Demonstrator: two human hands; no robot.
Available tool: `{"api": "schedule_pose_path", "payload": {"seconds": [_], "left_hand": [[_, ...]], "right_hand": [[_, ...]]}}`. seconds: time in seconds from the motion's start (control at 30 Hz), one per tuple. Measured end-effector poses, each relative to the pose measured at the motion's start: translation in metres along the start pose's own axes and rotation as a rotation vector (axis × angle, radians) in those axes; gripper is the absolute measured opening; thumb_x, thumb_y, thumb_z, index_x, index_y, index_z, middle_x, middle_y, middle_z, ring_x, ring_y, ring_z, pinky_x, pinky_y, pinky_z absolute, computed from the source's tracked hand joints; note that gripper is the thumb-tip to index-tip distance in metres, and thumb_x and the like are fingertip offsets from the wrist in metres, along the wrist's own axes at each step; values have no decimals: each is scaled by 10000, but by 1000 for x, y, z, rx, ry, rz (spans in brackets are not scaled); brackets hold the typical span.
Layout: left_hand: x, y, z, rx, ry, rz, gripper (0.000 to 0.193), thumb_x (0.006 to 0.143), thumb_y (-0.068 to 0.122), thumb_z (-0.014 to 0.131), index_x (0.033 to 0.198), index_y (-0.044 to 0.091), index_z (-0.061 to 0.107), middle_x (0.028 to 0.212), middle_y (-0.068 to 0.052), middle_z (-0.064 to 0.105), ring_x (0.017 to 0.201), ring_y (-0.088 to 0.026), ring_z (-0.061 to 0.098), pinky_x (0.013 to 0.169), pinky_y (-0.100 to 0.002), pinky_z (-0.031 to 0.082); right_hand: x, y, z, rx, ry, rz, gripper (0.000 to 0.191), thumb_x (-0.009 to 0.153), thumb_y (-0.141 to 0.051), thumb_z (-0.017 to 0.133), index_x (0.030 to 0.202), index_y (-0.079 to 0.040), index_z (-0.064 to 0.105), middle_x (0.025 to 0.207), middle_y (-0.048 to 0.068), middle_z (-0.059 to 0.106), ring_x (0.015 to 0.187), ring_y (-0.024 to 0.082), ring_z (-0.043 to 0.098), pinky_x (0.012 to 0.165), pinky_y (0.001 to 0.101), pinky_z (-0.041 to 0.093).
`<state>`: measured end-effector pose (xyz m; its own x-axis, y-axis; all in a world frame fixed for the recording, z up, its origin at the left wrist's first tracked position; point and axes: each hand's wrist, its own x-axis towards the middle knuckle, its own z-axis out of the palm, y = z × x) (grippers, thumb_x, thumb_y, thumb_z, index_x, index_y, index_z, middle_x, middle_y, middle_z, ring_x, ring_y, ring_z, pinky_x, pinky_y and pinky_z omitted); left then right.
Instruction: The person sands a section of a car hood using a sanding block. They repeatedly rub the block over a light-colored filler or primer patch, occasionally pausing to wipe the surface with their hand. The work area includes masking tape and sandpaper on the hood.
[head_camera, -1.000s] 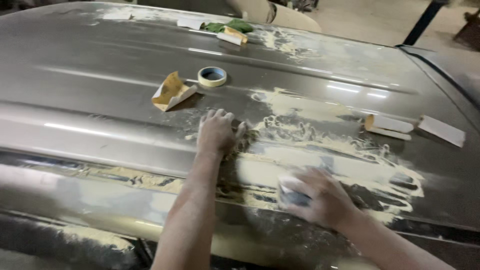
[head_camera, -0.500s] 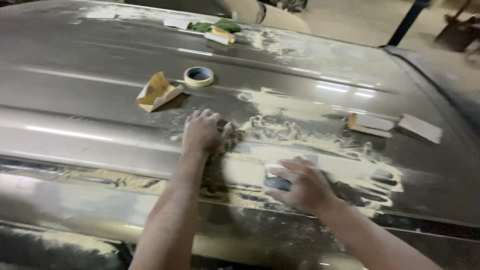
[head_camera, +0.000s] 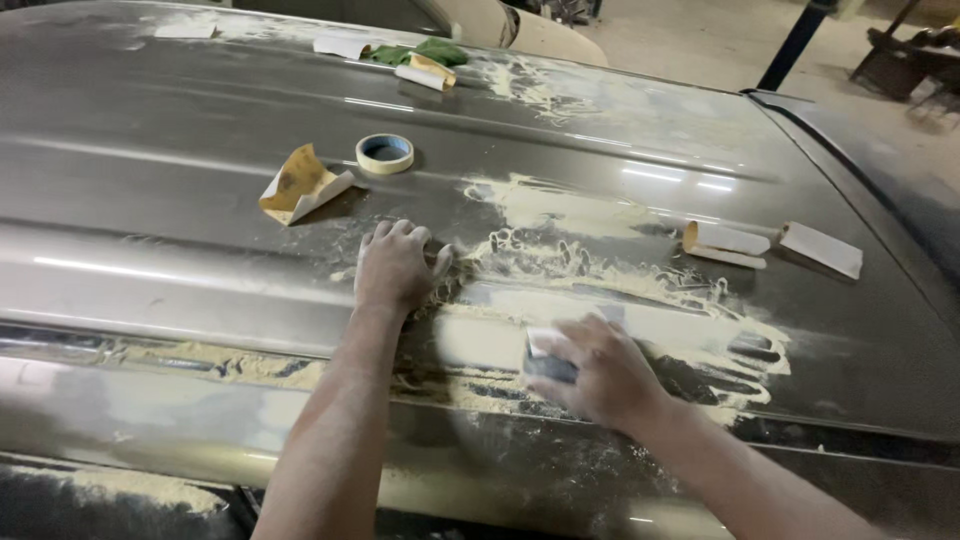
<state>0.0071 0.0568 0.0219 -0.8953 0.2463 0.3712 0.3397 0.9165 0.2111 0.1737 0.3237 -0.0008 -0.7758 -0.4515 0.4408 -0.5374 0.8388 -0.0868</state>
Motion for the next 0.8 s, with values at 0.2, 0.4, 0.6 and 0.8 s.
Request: {"api": "schedule_pose_path", "payload": {"seconds": [0.2, 0.4, 0.6, 0.8], "left_hand": [[-3, -1, 0, -28, 12, -24, 498, 965, 543, 590, 1147, 95, 711, 1246, -114, 647, 1280, -289, 525, 1105, -494, 410], [-2, 1, 1, -43, 37, 0, 445, 934, 499, 621, 1120, 109, 725, 1221, -119, 654, 1253, -303, 538, 1088, -500, 410], [-5, -2, 3, -43, 71, -11, 451, 940, 499, 637, 1094, 84, 725, 1229, -140, 654, 1267, -324, 536, 1089, -505, 414], [0, -1, 1, -42, 5, -7, 460, 954, 491, 617, 1120, 72, 711, 1220, -141, 658, 1252, -309, 552, 1096, -517, 420]], "right_hand": [[-3, -1, -6, 28, 17, -55, 534, 757, -538, 811, 1126, -155, 762, 1133, 154, 748, 973, 279, 705, 916, 495, 555], [9, 5, -4, 62, -22, -34, 508, 785, -493, 821, 1132, -130, 751, 1138, 140, 751, 974, 282, 697, 836, 476, 603], [-18, 0, -2, 27, -6, -1, 526, 745, -518, 819, 1142, -179, 759, 1092, 129, 735, 916, 241, 701, 849, 469, 610], [13, 11, 16, 140, 24, -24, 563, 786, -479, 837, 1170, -82, 725, 1086, 132, 738, 920, 287, 684, 865, 477, 595]]}}
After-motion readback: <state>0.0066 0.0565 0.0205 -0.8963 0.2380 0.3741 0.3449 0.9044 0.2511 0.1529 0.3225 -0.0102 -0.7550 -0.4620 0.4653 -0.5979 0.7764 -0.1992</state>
